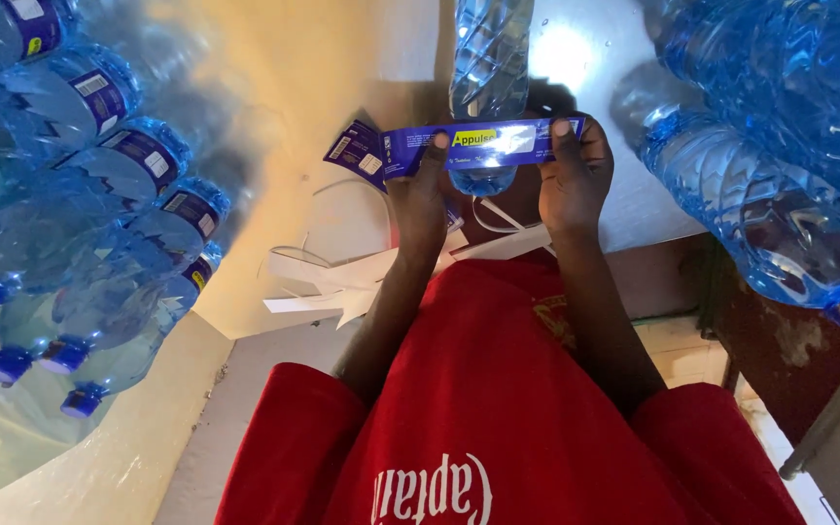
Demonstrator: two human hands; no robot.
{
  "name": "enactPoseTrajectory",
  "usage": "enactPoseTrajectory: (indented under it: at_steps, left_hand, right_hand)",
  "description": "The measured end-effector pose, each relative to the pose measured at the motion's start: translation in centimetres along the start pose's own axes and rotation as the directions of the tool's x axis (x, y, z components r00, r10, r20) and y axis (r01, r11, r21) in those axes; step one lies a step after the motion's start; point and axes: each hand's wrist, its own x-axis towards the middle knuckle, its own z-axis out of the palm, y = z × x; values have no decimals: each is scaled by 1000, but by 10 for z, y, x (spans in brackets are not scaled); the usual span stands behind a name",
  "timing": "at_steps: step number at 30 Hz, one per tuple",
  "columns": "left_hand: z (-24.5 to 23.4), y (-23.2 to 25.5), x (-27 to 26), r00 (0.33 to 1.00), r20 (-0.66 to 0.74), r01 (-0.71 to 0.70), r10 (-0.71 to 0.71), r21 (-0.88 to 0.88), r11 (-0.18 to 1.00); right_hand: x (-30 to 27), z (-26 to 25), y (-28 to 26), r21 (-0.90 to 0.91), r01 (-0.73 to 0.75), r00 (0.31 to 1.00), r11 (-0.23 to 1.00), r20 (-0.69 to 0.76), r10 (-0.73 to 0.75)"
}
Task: Manually applying adhesive labels to plastic water bottles by peeling them from a strip and wrapping them around the bottle body.
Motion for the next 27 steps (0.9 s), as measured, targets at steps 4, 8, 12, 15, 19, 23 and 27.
enactPoseTrajectory:
  at_steps: [4, 8, 12, 15, 19, 23, 27]
  left_hand:
    - [-2, -4, -1, 1000, 10, -8, 8, -36, 999]
    - [-2, -5, -1, 1000, -12, 26, -26, 28, 999]
    - [-2, -8, 2, 999, -25, 26, -25, 37, 999]
    - [1, -8, 3, 1000, -2, -7, 8, 58, 998]
    - [-9, -35, 25, 995, -14, 101, -100, 100, 990]
    - [-4, -42, 26, 995, -72, 76, -67, 127, 989]
    - [2, -39, 30, 999, -26, -26, 28, 58, 998]
  right_hand:
    - [3, -11, 10, -21, -3, 1000, 1000, -6, 3]
    - [4, -12, 10, -36, 1, 1000, 999, 1, -1]
    - [6, -7, 9, -78, 31, 1000, 996, 4, -30]
    - [10, -12, 25, -112, 82, 996, 990, -31, -86]
    - [8, 2, 30, -169, 144, 988, 975, 79, -132]
    - [2, 20, 43, -268, 207, 976, 941, -6, -216]
    - [-3, 31, 52, -157, 142, 989, 977, -18, -146]
